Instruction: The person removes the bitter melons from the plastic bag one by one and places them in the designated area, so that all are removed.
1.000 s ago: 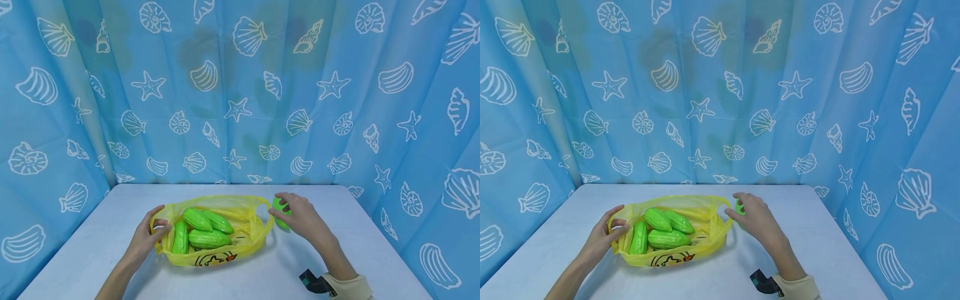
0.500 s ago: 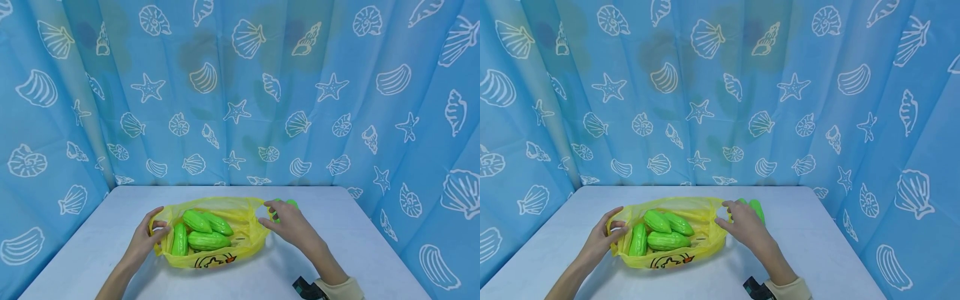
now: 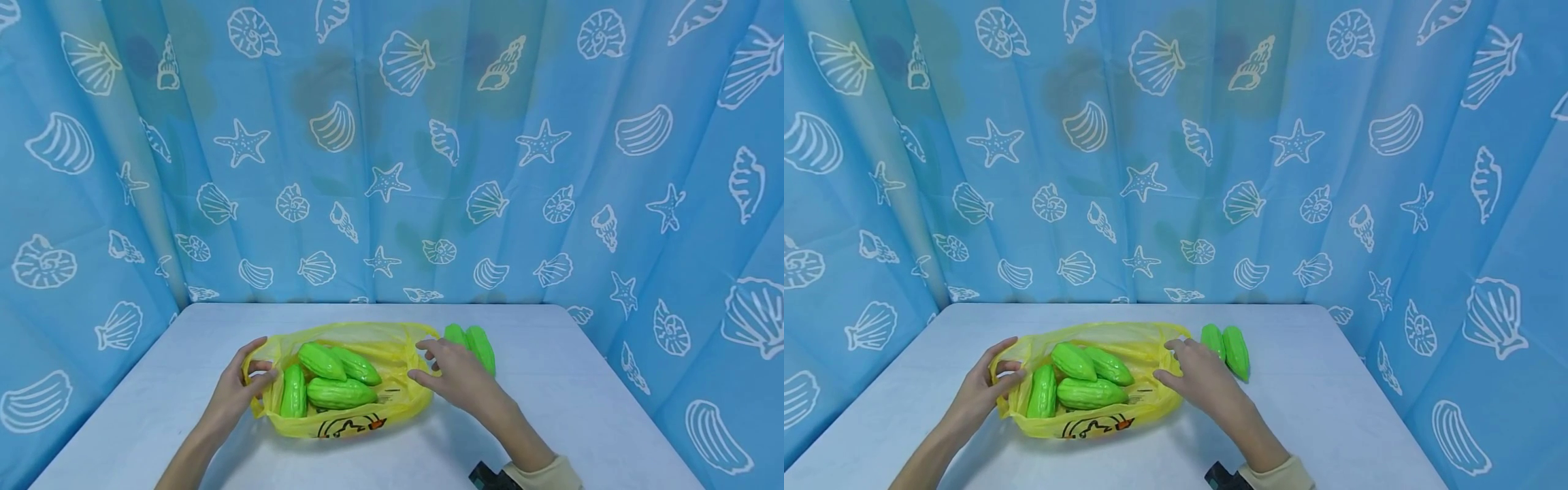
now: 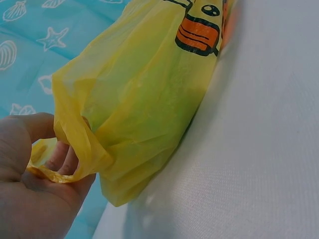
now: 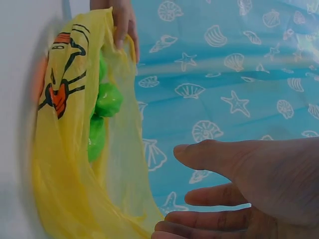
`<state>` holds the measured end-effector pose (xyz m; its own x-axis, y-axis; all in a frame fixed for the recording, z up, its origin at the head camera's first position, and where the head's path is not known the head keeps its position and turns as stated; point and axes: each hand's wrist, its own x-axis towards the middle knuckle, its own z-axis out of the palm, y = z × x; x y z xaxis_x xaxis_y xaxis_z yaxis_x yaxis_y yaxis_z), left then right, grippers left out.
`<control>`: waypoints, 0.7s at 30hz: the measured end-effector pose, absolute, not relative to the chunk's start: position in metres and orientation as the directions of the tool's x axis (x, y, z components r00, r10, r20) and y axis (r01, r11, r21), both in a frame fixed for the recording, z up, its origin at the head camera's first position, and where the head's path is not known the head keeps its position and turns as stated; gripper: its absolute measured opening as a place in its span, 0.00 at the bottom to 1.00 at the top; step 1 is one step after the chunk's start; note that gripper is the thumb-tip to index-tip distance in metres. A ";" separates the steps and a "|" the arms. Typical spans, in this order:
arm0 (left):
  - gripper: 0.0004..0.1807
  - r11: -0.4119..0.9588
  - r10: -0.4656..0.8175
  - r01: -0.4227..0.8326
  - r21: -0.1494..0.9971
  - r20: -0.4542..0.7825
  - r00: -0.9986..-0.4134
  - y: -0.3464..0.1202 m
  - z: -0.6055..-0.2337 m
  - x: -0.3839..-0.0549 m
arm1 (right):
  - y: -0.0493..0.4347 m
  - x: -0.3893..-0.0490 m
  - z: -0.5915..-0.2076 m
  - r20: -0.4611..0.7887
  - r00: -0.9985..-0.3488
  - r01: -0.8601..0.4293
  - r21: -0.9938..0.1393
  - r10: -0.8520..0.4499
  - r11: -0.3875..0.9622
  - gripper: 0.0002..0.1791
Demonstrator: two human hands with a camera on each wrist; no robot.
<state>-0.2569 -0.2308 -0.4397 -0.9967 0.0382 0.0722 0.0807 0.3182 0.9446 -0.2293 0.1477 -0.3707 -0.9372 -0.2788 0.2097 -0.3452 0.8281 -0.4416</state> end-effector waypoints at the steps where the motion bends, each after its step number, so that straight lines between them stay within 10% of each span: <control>1: 0.38 0.319 0.038 0.078 0.945 0.069 -0.997 -0.231 -0.440 -0.257 | 0.147 -0.229 -0.371 0.210 -0.937 -0.345 -0.443 -0.279 0.827 0.28; 21: 0.40 0.334 0.024 0.046 0.942 0.040 -0.999 -0.231 -0.439 -0.259 | 0.116 -0.244 -0.388 0.151 -0.902 -0.429 -0.413 -0.405 0.803 0.29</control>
<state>-0.2590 -0.2307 -0.4392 -0.9989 0.0237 0.0401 0.0457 0.3337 0.9416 -0.2441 0.1156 -0.3880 -0.9019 -0.4049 0.1506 -0.4295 0.8029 -0.4135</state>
